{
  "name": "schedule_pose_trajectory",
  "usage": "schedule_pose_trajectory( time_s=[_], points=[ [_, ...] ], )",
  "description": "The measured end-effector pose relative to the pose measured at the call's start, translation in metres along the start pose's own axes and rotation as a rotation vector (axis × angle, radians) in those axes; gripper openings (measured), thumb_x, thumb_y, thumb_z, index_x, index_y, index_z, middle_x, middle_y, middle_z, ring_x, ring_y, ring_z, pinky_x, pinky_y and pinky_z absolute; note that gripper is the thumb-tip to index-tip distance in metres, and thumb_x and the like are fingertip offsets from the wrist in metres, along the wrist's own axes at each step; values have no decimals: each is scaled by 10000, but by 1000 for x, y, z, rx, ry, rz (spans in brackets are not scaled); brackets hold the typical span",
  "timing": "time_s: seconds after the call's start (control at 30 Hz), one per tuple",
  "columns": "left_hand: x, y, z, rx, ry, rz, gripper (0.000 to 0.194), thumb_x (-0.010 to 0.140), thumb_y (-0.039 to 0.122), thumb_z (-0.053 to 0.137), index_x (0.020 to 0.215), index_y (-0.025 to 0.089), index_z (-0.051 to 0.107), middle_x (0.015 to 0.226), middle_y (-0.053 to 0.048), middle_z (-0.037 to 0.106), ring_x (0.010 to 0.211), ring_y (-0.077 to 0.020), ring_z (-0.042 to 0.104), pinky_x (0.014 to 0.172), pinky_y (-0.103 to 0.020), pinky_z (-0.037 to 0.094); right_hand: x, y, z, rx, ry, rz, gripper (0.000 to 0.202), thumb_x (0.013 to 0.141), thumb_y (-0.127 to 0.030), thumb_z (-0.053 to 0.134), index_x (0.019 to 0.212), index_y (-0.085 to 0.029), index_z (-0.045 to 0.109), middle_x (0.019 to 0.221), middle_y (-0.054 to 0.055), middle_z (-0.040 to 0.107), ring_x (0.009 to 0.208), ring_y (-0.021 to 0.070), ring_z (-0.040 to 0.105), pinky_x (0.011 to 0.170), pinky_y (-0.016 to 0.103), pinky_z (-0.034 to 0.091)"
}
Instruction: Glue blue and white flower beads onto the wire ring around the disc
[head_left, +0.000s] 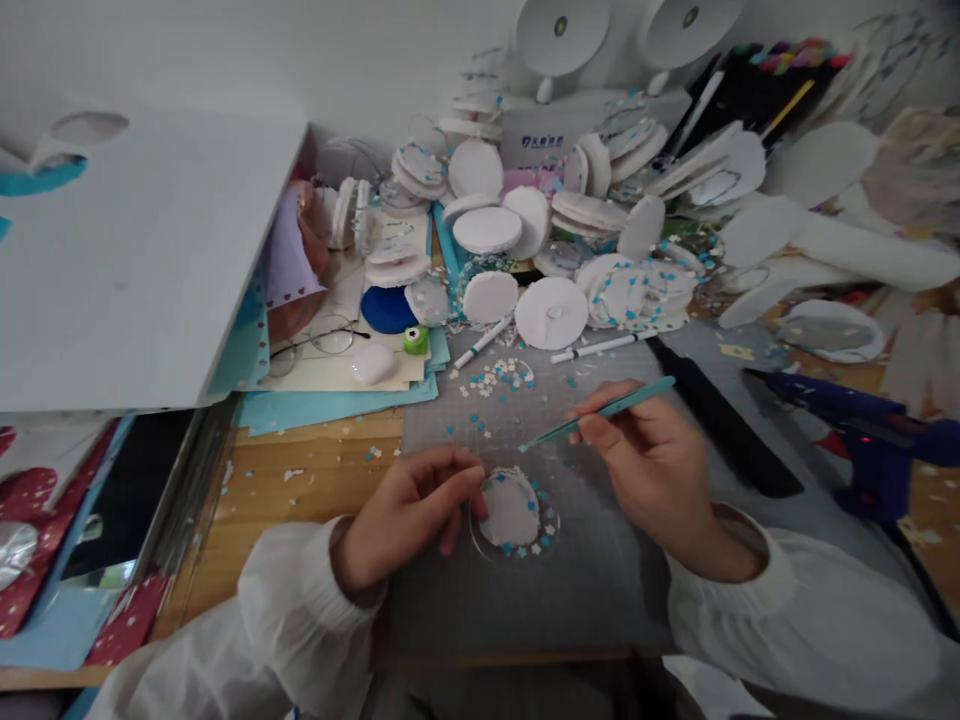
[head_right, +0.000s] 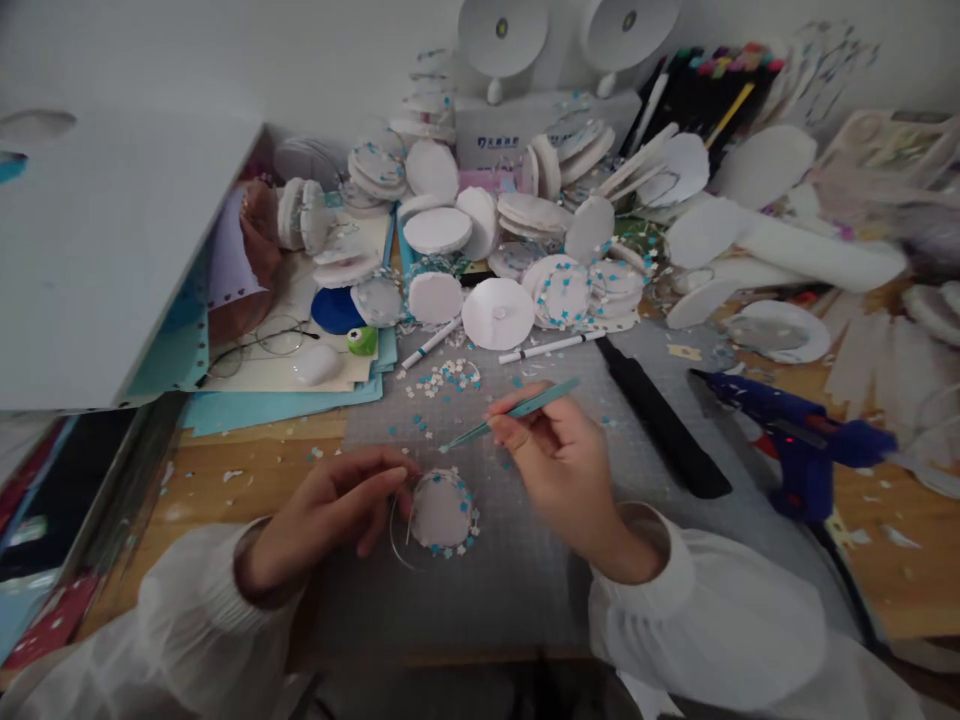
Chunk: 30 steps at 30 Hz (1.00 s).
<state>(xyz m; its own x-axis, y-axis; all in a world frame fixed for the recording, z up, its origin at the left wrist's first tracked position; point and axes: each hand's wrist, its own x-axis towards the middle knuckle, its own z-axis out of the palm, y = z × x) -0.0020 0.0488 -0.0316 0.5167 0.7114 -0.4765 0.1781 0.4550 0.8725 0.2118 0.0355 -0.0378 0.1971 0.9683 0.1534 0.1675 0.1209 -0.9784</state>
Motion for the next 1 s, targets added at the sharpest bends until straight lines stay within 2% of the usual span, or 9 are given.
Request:
schedule_pose_trajectory(
  time_s=[0.1, 0.17, 0.33, 0.47, 0.77, 1.0],
  points=[
    [-1, 2, 1, -87, -98, -106, 305, 817, 389, 594, 912, 99, 587, 628, -11, 638, 331, -23, 415, 331, -138, 291, -4, -11, 4, -11, -10, 26, 104, 793, -322, 644, 775, -225, 612, 691, -7, 611, 568, 102, 570, 486, 218, 479],
    [-1, 3, 1, -125, -121, -123, 279, 801, 368, 627, 873, 102, 593, 585, 8, 621, 331, -18, 414, 330, -124, 308, -6, -15, 5, -20, -13, 27, 111, 786, -322, 651, 764, -220, 613, 697, -6, 617, 574, 95, 574, 502, 208, 493],
    [-2, 0, 0, -218, -176, -181, 237, 812, 356, 625, 851, 124, 596, 540, 18, 625, 305, -20, 453, 284, -90, 246, -8, -19, 5, -7, -30, 53, 139, 778, -337, 659, 752, -208, 615, 666, -13, 607, 549, 81, 569, 483, 181, 489],
    [-3, 0, -1, -298, -221, -220, 208, 810, 339, 633, 859, 141, 595, 527, 25, 634, 302, -42, 502, 267, -90, 281, -9, -22, 5, -13, -54, 48, 168, 772, -366, 664, 745, -210, 608, 648, -14, 607, 546, 88, 574, 475, 185, 487],
    [-4, 1, -1, -358, -233, -222, 195, 803, 324, 643, 848, 142, 591, 518, 25, 644, 296, -51, 521, 257, -85, 302, -10, -22, 7, -71, -105, 8, 78, 790, -269, 643, 757, -208, 606, 676, -16, 613, 602, 90, 587, 509, 176, 488],
    [-4, 3, 0, -361, -209, -216, 167, 807, 297, 635, 834, 140, 585, 512, 24, 644, 292, -51, 518, 256, -87, 296, -11, -22, 6, -63, -122, 37, 46, 783, -234, 639, 763, -216, 602, 694, -11, 624, 625, 99, 600, 529, 186, 499]
  ],
)
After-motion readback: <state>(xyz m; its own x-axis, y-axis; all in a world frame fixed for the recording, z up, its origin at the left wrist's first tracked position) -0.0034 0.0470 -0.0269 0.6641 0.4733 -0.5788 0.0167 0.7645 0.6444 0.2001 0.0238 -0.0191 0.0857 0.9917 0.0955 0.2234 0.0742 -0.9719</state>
